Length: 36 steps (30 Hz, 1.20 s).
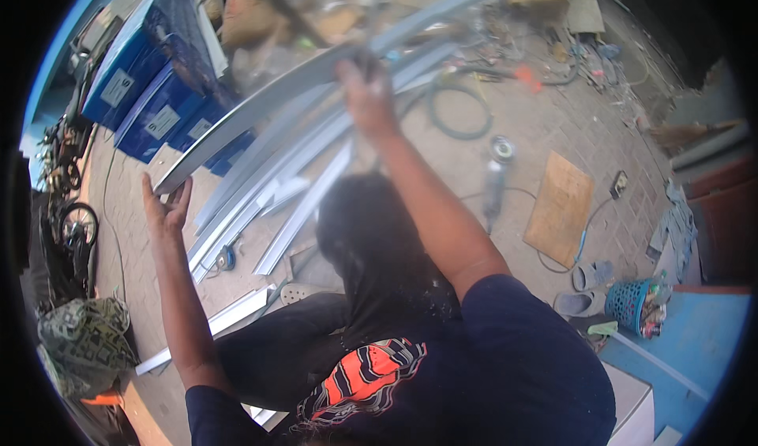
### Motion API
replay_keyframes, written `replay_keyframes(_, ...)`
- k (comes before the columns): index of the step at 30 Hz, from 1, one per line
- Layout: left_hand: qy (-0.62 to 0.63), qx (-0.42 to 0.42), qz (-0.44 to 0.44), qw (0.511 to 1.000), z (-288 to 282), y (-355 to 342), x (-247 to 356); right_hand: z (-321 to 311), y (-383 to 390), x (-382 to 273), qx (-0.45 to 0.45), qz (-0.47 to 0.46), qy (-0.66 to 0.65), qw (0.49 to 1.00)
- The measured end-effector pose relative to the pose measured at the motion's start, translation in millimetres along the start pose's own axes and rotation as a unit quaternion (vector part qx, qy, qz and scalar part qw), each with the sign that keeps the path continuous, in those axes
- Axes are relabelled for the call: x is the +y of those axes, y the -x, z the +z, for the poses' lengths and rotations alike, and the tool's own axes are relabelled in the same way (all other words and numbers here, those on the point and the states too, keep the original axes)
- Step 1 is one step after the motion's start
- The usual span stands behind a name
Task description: The person measures and marks aluminum profiles using a metal ruler and pencil, then cuts them with an angle grinder. The person handles multiple profile pieces, aligns them for measurement, and cuts them to size.
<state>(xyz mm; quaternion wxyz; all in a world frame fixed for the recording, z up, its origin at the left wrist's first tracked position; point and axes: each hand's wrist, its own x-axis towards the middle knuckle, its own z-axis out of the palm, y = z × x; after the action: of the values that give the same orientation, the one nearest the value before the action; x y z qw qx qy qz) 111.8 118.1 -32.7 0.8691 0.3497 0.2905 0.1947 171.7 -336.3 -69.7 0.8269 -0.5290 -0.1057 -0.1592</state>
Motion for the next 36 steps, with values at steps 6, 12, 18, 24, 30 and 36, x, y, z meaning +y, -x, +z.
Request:
replay_keyframes(6, 0.177, -0.07, 0.037, 0.981, 11, 14, -44, -66, 31, -18, -0.016, -0.037, 0.185, 0.982)
replay_keyframes(12, 0.244, -0.039, 0.12, 0.962, 34, 49, -64, -87, 45, -94, -0.063, -0.201, 0.491, 0.845)
replay_keyframes(18, 0.307, -0.108, 0.135, 0.936, 61, 99, -86, 19, 66, -141, -0.207, -0.165, 0.547, 0.794)
replay_keyframes(24, 0.322, -0.16, 0.161, 0.919, 41, 129, -82, 86, 76, -118, -0.298, -0.222, 0.516, 0.772)
replay_keyframes(30, 0.194, -0.137, 0.283, 0.929, 29, 152, -59, 90, 90, -100, -0.301, -0.241, 0.511, 0.769)
replay_keyframes(36, 0.147, -0.148, 0.313, 0.927, 27, 164, -53, 97, 100, -99, -0.293, -0.286, 0.482, 0.774)
